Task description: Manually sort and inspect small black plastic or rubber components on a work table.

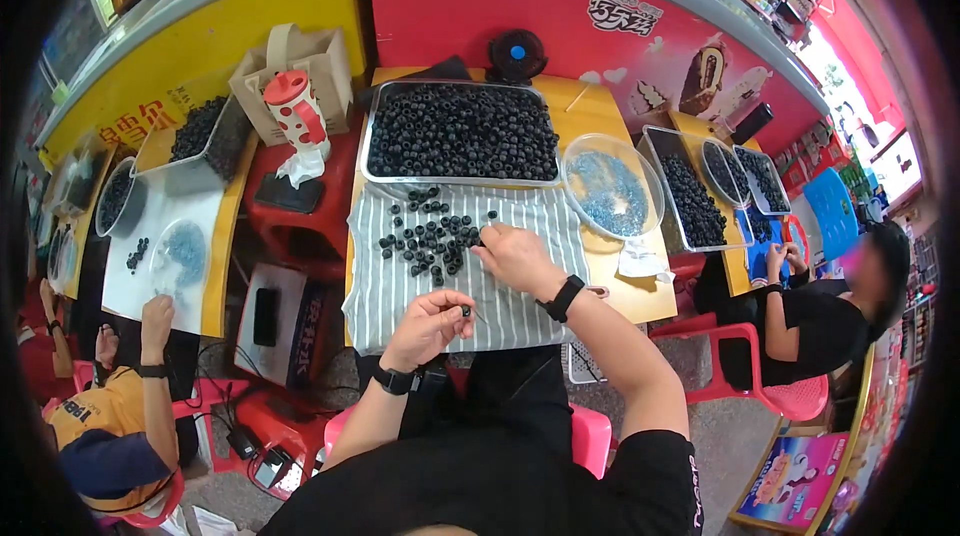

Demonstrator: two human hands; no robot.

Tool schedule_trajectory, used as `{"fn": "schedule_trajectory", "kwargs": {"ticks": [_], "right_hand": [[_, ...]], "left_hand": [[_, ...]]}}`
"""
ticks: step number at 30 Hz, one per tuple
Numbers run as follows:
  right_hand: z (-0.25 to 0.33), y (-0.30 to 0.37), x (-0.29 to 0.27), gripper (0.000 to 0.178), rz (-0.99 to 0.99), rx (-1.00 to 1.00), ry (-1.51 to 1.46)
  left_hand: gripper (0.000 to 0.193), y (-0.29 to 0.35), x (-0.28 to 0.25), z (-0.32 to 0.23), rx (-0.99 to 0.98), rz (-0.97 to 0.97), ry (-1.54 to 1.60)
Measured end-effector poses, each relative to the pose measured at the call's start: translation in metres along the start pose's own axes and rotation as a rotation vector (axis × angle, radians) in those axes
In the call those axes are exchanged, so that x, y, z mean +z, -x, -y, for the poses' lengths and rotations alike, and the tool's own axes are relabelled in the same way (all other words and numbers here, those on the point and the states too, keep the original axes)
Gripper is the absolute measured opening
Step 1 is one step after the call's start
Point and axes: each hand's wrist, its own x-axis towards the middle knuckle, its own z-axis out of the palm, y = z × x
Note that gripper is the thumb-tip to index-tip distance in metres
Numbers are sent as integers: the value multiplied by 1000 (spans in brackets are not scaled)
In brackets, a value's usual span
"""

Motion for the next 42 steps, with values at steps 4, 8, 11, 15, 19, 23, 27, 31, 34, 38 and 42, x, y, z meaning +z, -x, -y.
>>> {"fn": "schedule_trajectory", "kwargs": {"ticks": [4,8,11,15,19,23,27,31,34,38,42], "right_hand": [[11,2,-12,22,-43,-37,-121],[-18,1,-2,13,-200,66,-345],[-19,12,-12,8,-343,220,-387],[-29,38,-9,9,-323,350,-601],[-16,65,-21,9,-204,352,-392],[-6,86,-24,9,-191,315,-300],[2,99,-20,14,-87,349,-231],[8,104,-4,17,-137,335,-148],[23,97,0,17,-147,376,-89],[18,97,10,15,-176,400,-45],[18,99,15,13,-224,376,-93]], "left_hand": [[22,0,-3,1,10,-13,-18],[21,0,0,0,23,-17,-39],[21,-1,-3,1,29,-5,-35],[20,-4,-6,2,35,12,-8],[19,-5,-4,3,66,27,6],[19,-8,-9,6,73,53,19],[19,-7,-10,3,76,50,46],[19,-6,-8,1,66,63,57],[19,-6,-11,2,74,70,68],[19,-8,-7,4,45,94,54],[20,-7,-9,4,32,63,28]]}}
